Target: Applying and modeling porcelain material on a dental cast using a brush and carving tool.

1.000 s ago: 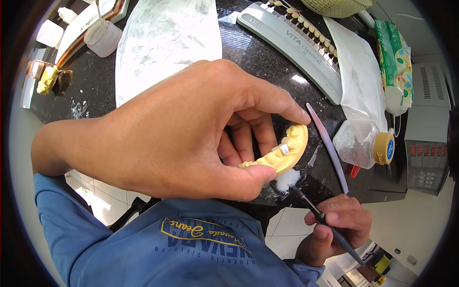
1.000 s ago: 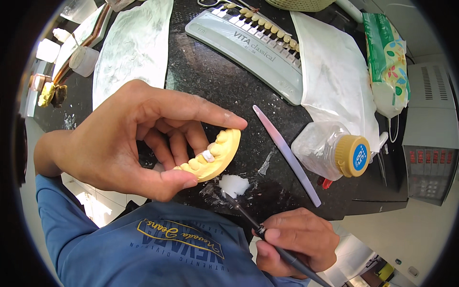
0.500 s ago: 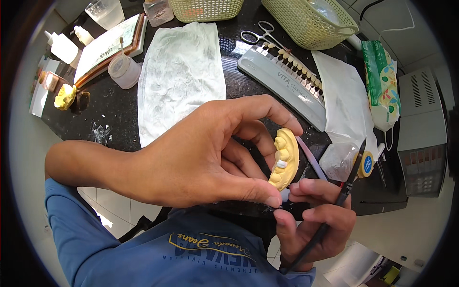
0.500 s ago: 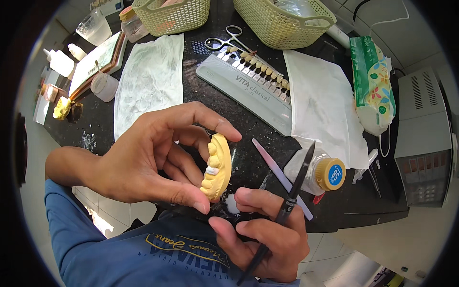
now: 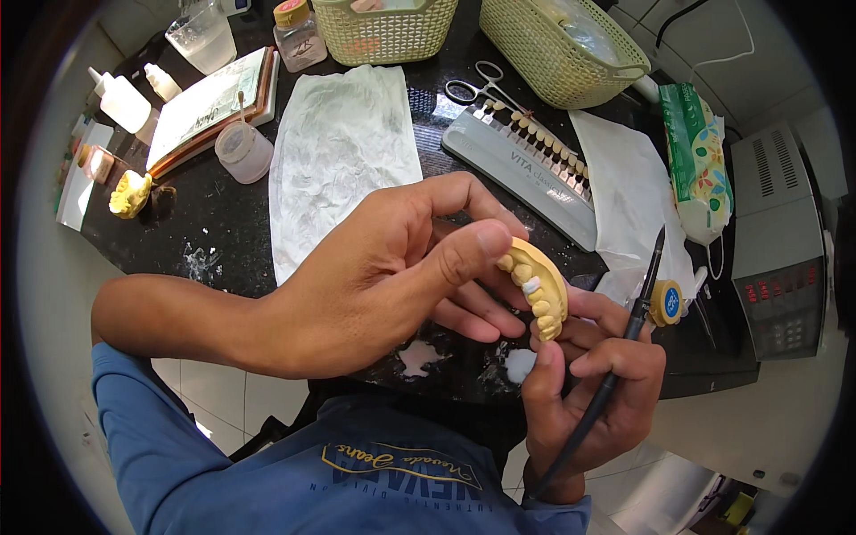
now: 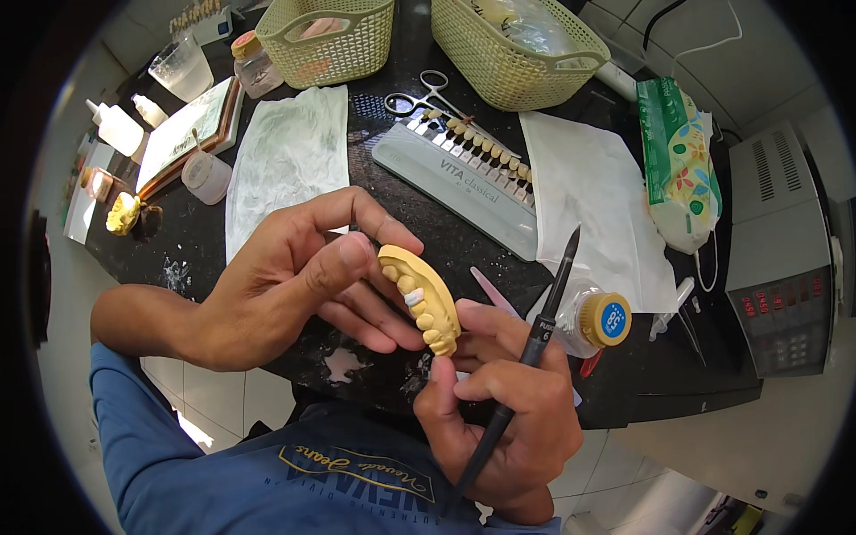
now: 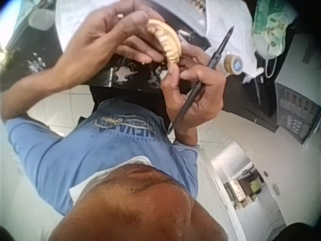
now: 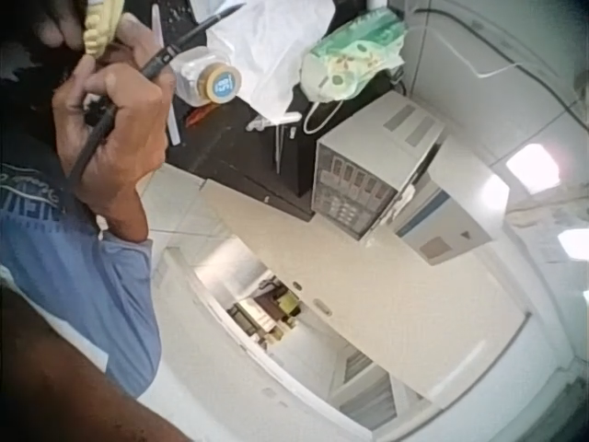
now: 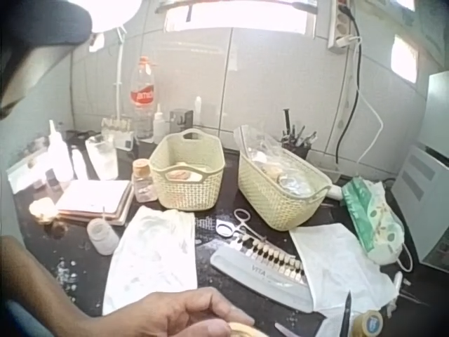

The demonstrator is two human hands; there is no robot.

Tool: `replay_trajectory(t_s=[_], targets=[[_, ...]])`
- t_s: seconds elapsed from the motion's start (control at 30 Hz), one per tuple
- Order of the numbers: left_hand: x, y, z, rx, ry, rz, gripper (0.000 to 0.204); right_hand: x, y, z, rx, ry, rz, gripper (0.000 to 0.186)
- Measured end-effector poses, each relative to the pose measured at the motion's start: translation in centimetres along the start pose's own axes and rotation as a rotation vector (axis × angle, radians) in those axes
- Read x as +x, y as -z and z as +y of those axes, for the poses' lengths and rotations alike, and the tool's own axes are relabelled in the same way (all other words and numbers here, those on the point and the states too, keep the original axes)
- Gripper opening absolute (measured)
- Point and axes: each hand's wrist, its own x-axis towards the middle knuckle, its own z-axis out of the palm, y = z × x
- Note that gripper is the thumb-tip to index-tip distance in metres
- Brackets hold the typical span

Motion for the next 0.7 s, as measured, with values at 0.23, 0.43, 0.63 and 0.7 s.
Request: replay_trajectory(t_s=[0.23, 0.43, 0.63, 0.7], targets=[[0.4, 0.9, -0.8, 0.06, 0.044, -0.086, 0.025, 0.4, 0.3, 0.1, 0.118, -0.095, 0.114, 0.021], [1.0, 1.3, -0.3, 0.309, 0.101, -0.252, 0.025, 0.5, 1.2, 0.5, 0.12, -0.071, 0.074, 0.022], [1.1, 1.4, 0.5, 0.268, 0.203, -0.244, 0.055, 0.1, 1.7, 0.3, 0.007, 0.076, 0.085, 0.024], [1.1, 1.2, 0.7, 0.301, 0.169, -0.231, 0.057, -0.4, 3.4, 0.9, -0.213, 0.247, -0.052, 0.058]])
